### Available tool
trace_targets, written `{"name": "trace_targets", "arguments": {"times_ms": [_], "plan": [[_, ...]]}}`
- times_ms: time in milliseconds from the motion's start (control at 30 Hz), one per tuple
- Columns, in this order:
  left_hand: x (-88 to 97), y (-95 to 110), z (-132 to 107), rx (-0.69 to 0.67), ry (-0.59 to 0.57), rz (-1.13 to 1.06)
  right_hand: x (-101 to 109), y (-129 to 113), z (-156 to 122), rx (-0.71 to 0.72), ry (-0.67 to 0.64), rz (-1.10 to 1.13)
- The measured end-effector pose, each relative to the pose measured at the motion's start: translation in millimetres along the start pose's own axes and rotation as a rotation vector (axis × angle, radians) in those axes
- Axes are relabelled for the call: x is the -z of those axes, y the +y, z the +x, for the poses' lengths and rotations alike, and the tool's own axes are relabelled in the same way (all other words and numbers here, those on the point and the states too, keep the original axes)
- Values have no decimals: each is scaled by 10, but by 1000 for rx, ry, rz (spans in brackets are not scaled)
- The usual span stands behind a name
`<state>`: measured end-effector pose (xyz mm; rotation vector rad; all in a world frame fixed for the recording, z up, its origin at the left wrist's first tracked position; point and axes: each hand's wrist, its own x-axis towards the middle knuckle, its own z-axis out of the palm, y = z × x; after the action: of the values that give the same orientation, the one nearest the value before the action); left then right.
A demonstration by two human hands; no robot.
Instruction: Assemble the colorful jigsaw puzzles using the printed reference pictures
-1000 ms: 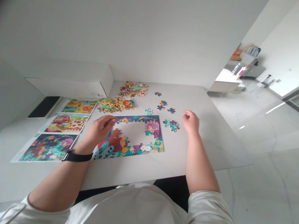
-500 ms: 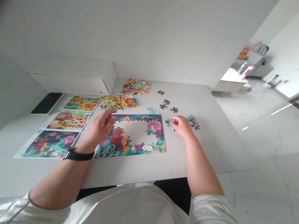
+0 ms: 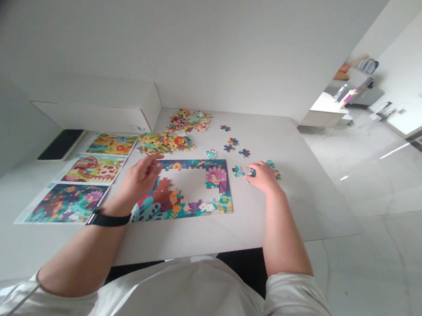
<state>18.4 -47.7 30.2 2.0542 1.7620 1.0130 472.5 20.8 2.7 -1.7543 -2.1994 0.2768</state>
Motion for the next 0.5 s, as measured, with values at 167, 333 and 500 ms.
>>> {"name": "trace_targets", "arguments": {"times_ms": [167, 333, 500], "plan": [[-6, 2, -2, -14, 2, -11, -55, -121, 14, 69, 62, 22], [-9, 15, -6, -12, -9, 6, -161, -269, 47, 92, 25, -56], [-3, 26, -7, -2, -10, 11, -134, -262, 21, 60, 1, -113]]}}
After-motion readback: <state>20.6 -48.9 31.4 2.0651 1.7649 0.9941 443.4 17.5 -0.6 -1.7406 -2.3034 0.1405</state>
